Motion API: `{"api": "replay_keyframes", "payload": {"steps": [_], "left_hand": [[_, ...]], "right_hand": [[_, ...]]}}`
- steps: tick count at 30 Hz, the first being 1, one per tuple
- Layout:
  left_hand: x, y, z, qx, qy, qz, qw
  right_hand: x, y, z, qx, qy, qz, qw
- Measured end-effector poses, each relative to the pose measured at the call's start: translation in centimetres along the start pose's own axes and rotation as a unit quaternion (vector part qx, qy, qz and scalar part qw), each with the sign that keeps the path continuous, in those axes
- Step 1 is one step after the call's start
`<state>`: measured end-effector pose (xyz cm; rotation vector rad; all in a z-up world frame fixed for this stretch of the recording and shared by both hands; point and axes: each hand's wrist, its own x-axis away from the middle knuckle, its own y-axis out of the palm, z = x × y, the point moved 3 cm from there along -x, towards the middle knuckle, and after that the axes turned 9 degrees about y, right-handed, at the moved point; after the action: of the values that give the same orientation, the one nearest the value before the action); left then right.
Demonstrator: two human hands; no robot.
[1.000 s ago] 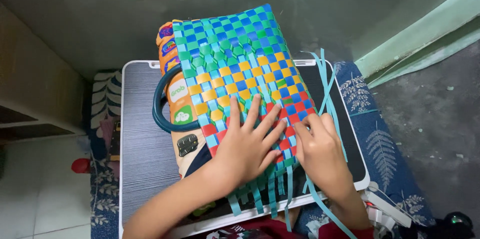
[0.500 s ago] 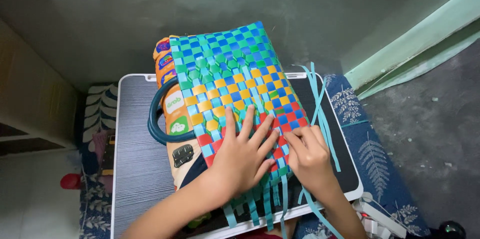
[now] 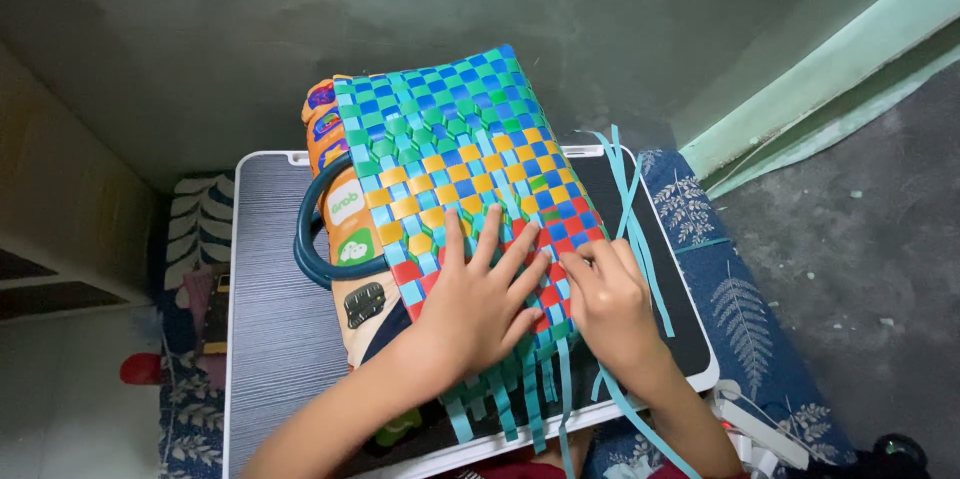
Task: Weaving and tucking plastic strips into a colorful handmade bag
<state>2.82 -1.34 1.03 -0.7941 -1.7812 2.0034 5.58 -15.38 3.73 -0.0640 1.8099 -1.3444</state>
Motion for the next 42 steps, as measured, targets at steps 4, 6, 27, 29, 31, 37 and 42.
{"api": "replay_keyframes", "payload": {"steps": [4,6,27,29,31,37,42], "left_hand": [[0.0,0.1,0.1,-0.01,-0.001,0.002,1.0],[0.0,0.1,-0.1,-0.014,-0.002,0.003,1.0],[2.3,0.0,0.0,-0.078,0.096,0.072,0.99],[1.0,-1.1,0.0,-0.076,0.119,-0.171,0.975],[-1.0,-1.9,-1.1,-0.059,0.135,-0.18,0.973],[-10.2,-5.5,-5.1,0.0,0.097,-0.223,0.97],[-16.5,1.6,-9.2,-0.018,0.034,0.037,0.999]], "right_hand": [[0.5,0.5,1.3,-0.042,0.026,-0.021,0.999],[0.5,0.1,2.7,-0.107,0.052,-0.046,0.992],[3.4,-1.6,3.0,-0.233,0.164,-0.218,0.933],[2.6,-3.9,1.3,-0.208,0.114,-0.102,0.966],[2.5,-4.1,0.7,-0.201,0.116,-0.081,0.969],[1.6,-1.9,-0.2,-0.094,0.107,-0.051,0.988],[1.4,-1.5,-1.4,-0.066,0.099,-0.002,0.993]]}}
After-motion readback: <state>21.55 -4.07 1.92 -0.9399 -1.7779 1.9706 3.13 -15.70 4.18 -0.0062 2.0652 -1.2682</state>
